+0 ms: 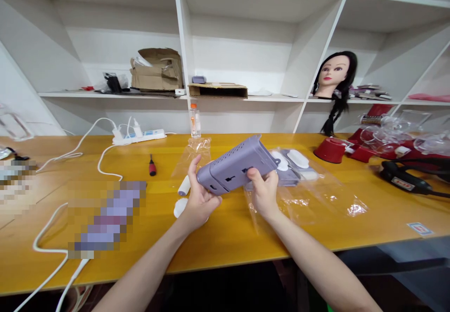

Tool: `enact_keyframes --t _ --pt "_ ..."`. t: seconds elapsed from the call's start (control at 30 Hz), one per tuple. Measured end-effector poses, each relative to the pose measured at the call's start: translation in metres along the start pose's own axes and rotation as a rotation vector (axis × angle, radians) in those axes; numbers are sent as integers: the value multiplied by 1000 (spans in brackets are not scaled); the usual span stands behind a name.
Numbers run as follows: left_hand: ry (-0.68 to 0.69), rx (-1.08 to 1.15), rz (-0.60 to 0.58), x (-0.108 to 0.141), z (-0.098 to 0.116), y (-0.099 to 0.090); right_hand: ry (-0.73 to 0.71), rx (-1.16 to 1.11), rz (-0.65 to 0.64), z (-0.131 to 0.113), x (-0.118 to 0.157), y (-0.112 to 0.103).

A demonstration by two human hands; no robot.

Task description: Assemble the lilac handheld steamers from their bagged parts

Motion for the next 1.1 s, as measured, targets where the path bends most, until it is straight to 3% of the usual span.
enact_keyframes --t 0.27,0.4,0.7,0.9,1.1 --pt "15 -154 -8 0 -2 -1 373 -299 71 36 0 3" --pt "15 -174 1 -1 -2 -4 451 -301 96 40 4 3" --pt "12 -145 -9 -1 -1 -3 446 -293 92 40 7 4" --pt "40 -162 -25 -3 5 -3 344 -265 87 33 4 2" --pt "8 -383 152 -4 8 -22 274 -235 94 31 -1 -2"
Point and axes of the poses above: each hand's wrist, its own x-axis away from the middle knuckle, its own y-axis out of the palm, z = x × y, the point moved 9 cm from there along -x, towards the middle knuckle, and after that the axes turned 2 degrees about -z, right-handed, at the moved point
